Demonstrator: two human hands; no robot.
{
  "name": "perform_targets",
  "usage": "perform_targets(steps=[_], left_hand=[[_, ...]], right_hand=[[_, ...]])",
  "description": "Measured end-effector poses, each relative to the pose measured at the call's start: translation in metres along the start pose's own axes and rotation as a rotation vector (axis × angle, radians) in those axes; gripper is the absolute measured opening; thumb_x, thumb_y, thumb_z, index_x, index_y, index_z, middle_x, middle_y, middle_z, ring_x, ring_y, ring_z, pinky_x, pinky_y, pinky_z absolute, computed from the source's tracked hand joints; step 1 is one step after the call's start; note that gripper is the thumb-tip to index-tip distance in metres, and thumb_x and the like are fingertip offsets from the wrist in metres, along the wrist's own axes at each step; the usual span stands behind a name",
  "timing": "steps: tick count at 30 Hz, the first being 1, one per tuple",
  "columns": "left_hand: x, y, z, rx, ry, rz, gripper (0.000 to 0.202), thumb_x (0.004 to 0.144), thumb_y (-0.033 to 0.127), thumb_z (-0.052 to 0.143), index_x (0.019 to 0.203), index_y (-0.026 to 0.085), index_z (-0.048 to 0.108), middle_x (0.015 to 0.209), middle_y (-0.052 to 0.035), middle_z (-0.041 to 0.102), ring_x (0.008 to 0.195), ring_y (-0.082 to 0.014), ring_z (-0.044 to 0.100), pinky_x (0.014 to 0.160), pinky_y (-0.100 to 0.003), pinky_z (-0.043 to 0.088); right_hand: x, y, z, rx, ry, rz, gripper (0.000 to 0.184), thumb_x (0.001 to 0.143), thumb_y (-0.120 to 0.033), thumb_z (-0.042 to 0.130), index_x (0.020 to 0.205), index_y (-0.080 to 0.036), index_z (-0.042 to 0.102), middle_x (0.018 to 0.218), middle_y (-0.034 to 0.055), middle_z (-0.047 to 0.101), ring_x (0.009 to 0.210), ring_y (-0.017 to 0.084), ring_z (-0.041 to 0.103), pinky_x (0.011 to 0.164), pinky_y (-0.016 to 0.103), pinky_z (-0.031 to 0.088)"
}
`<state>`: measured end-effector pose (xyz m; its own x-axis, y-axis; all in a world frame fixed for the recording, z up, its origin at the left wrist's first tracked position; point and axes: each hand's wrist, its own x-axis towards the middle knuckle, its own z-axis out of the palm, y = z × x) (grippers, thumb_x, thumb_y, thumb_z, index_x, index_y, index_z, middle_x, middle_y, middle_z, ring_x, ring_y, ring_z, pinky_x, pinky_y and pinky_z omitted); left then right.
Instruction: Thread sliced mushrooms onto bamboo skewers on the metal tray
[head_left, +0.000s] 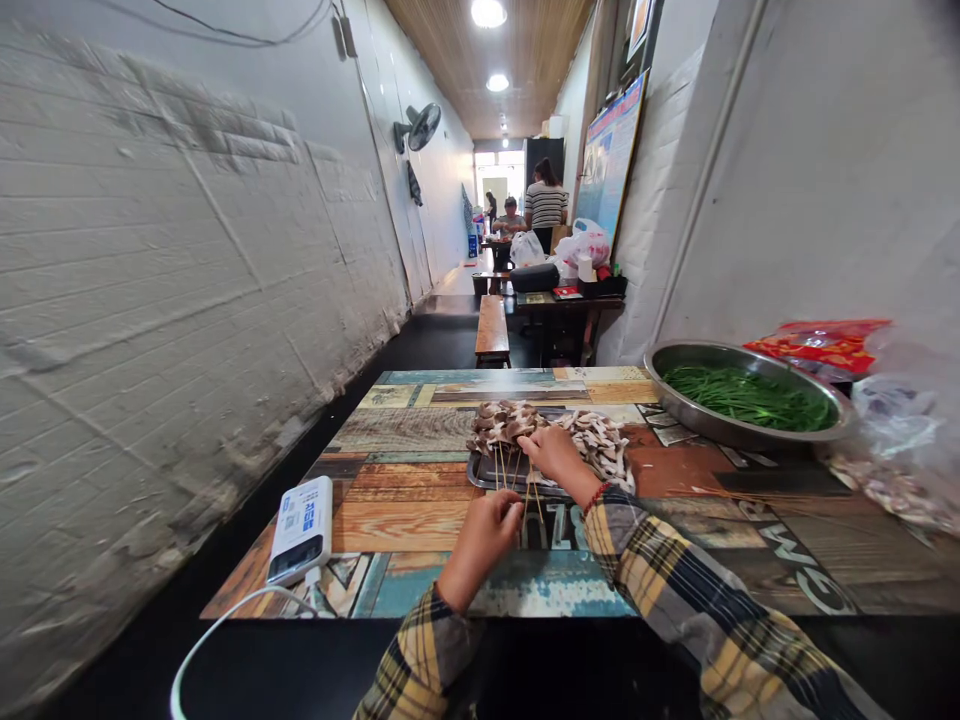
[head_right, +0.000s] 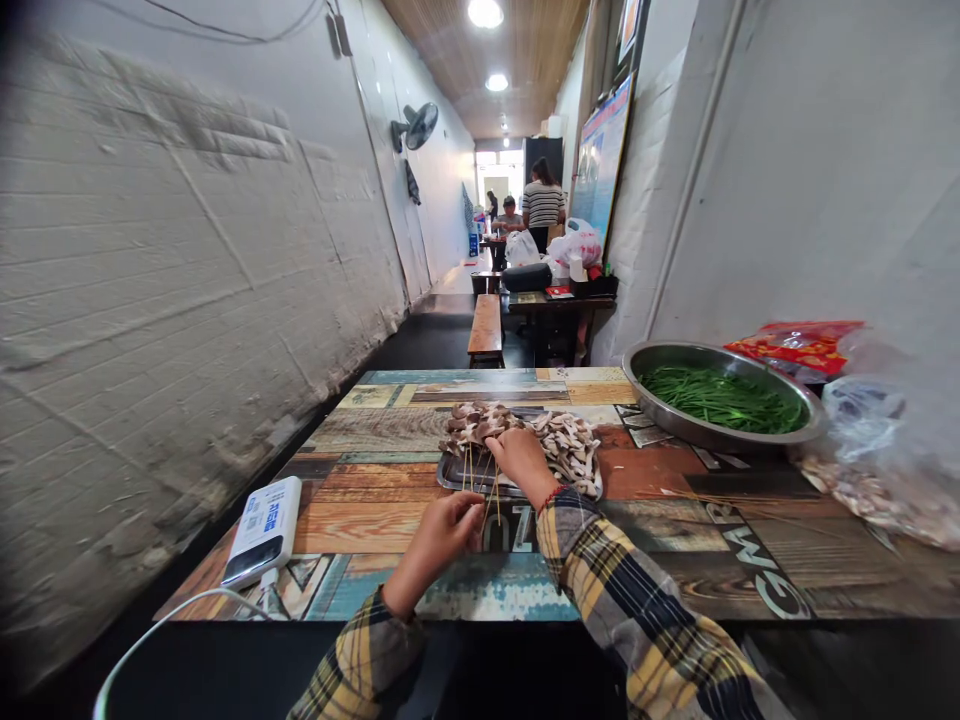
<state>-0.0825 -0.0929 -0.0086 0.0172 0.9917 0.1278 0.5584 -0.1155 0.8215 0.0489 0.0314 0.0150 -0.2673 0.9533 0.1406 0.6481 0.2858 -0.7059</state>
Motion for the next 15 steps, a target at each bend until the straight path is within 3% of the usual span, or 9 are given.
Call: perform_targets(steps=[3,7,12,15], left_hand=[[0.001,0.002,-0.013,0.088,0.121,0.062,0.026,0.085,0.034,0.048,0.089,0.017,0.067,0.073,-0.0056,0.07,0.07,-0.0184,0.065,0.064,-0.027,0.048],[0.01,-0.006,-0.032,0.177,0.361,0.078,0.026,0.086,0.035,0.048,0.092,0.017,0.066,0.088,-0.0082,0.069,0.082,-0.0204,0.064,0.073,-0.032,0.048],[0.026,-0.032,-0.037,0.266,0.504,0.12,0.025,0.082,0.033,0.053,0.098,0.017,0.064,0.097,-0.0101,0.065,0.098,-0.0241,0.06,0.089,-0.04,0.046],[0.034,-0.044,-0.028,0.227,0.476,0.129,0.032,0.082,0.037,0.055,0.106,0.017,0.06,0.107,-0.0117,0.063,0.105,-0.0254,0.057,0.094,-0.044,0.045]], right_hand=[[-0.012,0.0,-0.007,-0.099,-0.005,-0.019,0.037,0.087,-0.035,0.055,0.058,-0.015,0.067,0.076,0.016,0.072,0.083,0.024,0.066,0.067,0.027,0.038],[-0.028,0.008,-0.016,-0.127,-0.013,-0.029,0.034,0.09,-0.034,0.051,0.068,-0.015,0.069,0.08,0.0141,0.073,0.082,0.022,0.066,0.065,0.025,0.038],[-0.035,0.019,-0.014,-0.019,-0.053,0.022,0.042,0.094,-0.032,0.041,0.065,-0.015,0.065,0.062,0.0075,0.07,0.055,0.014,0.063,0.056,0.022,0.04],[-0.031,0.02,-0.003,0.082,-0.1,0.084,0.046,0.095,-0.034,0.038,0.064,-0.014,0.064,0.057,0.0058,0.069,0.041,0.01,0.057,0.045,0.019,0.038]])
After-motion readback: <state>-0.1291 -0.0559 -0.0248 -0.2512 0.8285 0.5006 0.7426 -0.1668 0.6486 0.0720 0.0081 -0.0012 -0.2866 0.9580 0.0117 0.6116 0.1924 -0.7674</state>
